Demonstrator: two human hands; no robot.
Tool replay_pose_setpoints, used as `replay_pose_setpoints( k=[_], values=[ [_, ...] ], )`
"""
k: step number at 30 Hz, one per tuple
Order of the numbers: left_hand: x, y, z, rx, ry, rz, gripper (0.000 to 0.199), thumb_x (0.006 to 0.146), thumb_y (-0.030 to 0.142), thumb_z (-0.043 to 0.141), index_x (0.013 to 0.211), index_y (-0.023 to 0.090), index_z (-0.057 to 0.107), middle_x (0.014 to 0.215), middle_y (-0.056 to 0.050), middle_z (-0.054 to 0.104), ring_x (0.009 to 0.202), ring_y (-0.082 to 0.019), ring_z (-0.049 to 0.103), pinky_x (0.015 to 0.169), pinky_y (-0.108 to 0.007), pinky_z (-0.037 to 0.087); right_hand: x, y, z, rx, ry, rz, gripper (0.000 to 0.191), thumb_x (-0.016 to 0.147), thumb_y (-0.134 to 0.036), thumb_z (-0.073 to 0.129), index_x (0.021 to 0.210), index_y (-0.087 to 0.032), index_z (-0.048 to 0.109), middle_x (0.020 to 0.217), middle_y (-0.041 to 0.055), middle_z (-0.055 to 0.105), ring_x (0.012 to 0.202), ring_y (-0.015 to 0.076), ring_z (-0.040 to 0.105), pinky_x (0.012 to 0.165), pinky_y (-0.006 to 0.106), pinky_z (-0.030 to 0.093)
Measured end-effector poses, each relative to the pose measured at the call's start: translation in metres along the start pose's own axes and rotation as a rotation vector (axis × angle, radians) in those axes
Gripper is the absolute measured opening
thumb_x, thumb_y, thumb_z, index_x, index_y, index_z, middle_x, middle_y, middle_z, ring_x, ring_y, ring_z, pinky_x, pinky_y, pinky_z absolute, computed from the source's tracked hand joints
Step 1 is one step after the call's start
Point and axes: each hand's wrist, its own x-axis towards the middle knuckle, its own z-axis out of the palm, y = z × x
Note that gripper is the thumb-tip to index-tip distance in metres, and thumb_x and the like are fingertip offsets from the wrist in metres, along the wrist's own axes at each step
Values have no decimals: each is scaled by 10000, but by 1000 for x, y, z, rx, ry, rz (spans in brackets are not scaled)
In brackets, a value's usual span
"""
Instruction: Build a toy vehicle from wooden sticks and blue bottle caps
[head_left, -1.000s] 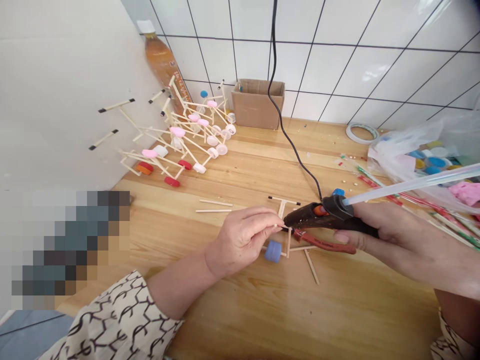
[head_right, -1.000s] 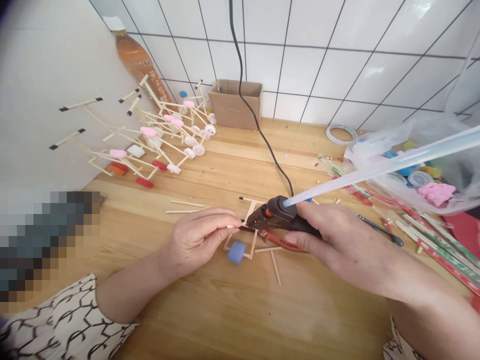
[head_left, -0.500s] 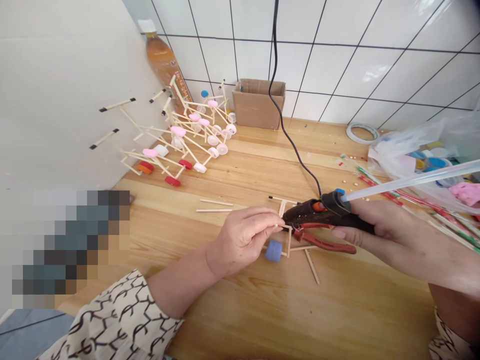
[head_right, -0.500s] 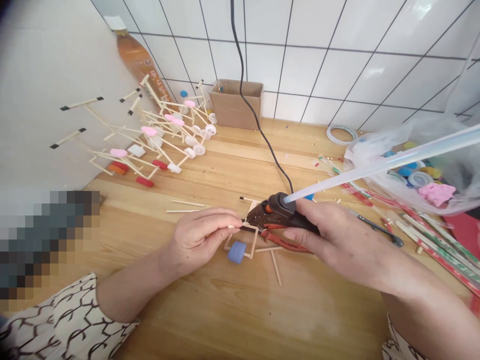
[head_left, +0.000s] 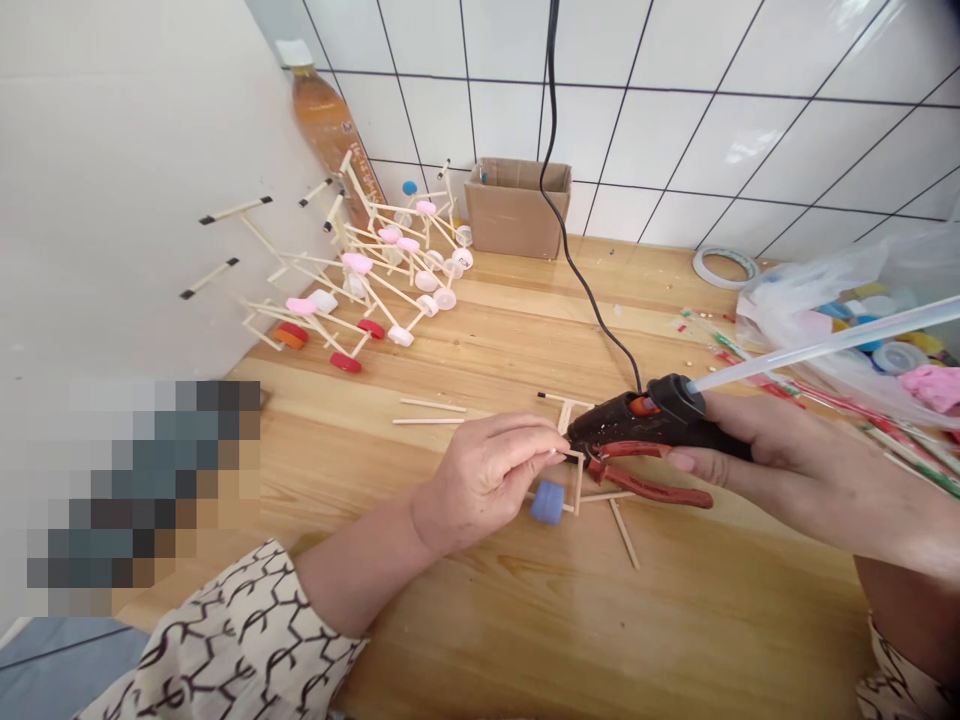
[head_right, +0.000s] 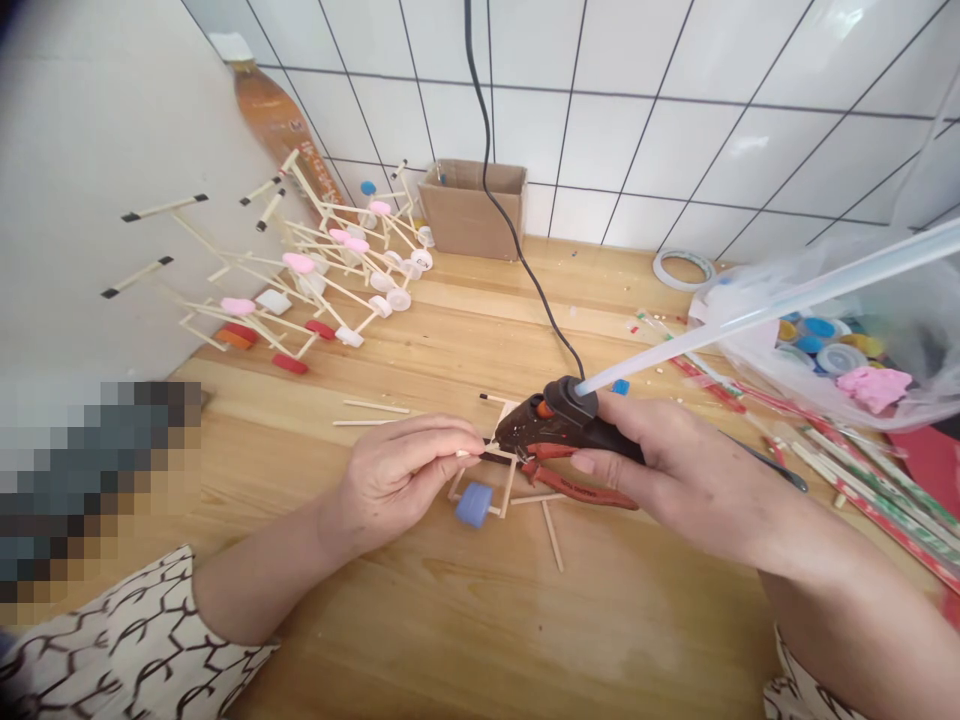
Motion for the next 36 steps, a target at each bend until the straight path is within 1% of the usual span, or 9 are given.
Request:
replay_pose_setpoints(
  k=[5, 8, 10, 17, 23, 28, 33, 34, 36],
  values=[
    [0, -1, 0, -8, 12, 10, 91, 791, 59, 599, 851, 111, 642, 815, -79, 704, 755, -101, 662, 706, -186, 556, -2, 1, 0, -115, 69, -9, 279, 840, -516, 490, 1014, -330, 604, 850, -22, 682, 687, 204, 618, 583, 313, 489],
    [0, -1, 0, -6, 12, 3, 92, 791, 64, 601, 853, 117, 643, 820, -77, 707, 762, -103, 664, 710, -193, 560, -3, -1, 0, -106, 55, 0, 243, 842, -519, 479, 893, -314, 600, 741, -28, 658, 584, 187, 582, 506, 295, 452],
    [0, 0, 0, -6, 14, 5, 86, 789, 64, 604, 847, 114, 643, 817, -80, 707, 762, -103, 665, 711, -191, 560, -3, -4, 0, -83, 49, 2, 232, 845, -513, 478, 852, -308, 586, 723, -29, 651, 575, 183, 574, 496, 290, 441],
    [0, 0, 0, -1, 10, -5, 90, 802, 77, 591, 853, 132, 643, 820, -70, 708, 758, -104, 666, 708, -203, 565, -3, -6, 0, -115, 60, -2, 237, 845, -512, 474, 862, -302, 583, 654, -25, 626, 503, 176, 529, 452, 288, 402],
    [0, -1, 0, -8, 13, -2, 78, 789, 65, 605, 840, 110, 645, 811, -74, 706, 758, -96, 661, 715, -181, 555, -4, -5, -1, -114, 41, -17, 220, 865, -471, 476, 844, -274, 572, 768, -24, 665, 585, 163, 569, 502, 258, 435],
    [1, -1, 0, -2, 13, -9, 83, 788, 65, 606, 838, 116, 647, 804, -70, 707, 749, -99, 664, 708, -184, 559, -3, -5, 0, -149, 49, 3, 270, 857, -502, 466, 866, -264, 595, 670, -20, 637, 531, 160, 538, 474, 257, 418],
    [2, 0, -1, 0, 13, -19, 87, 801, 88, 596, 851, 139, 646, 815, -62, 711, 743, -106, 666, 693, -205, 569, -3, -6, -1, -122, 6, 49, 334, 849, -518, 455, 997, -266, 616, 912, 35, 695, 753, 234, 631, 636, 321, 504],
    [2, 0, -1, 0, 12, -21, 84, 803, 91, 595, 850, 139, 646, 816, -63, 711, 744, -106, 666, 693, -206, 569, -3, -6, -2, -114, -2, 51, 344, 850, -519, 452, 1017, -267, 615, 938, 40, 695, 777, 243, 633, 652, 329, 508],
    [2, 0, -1, -1, 8, -22, 81, 803, 89, 596, 846, 135, 647, 814, -66, 711, 747, -104, 666, 696, -202, 567, -3, -7, -2, -111, 7, 41, 343, 848, -524, 453, 991, -262, 622, 893, 38, 698, 728, 235, 625, 616, 320, 503]
  ],
)
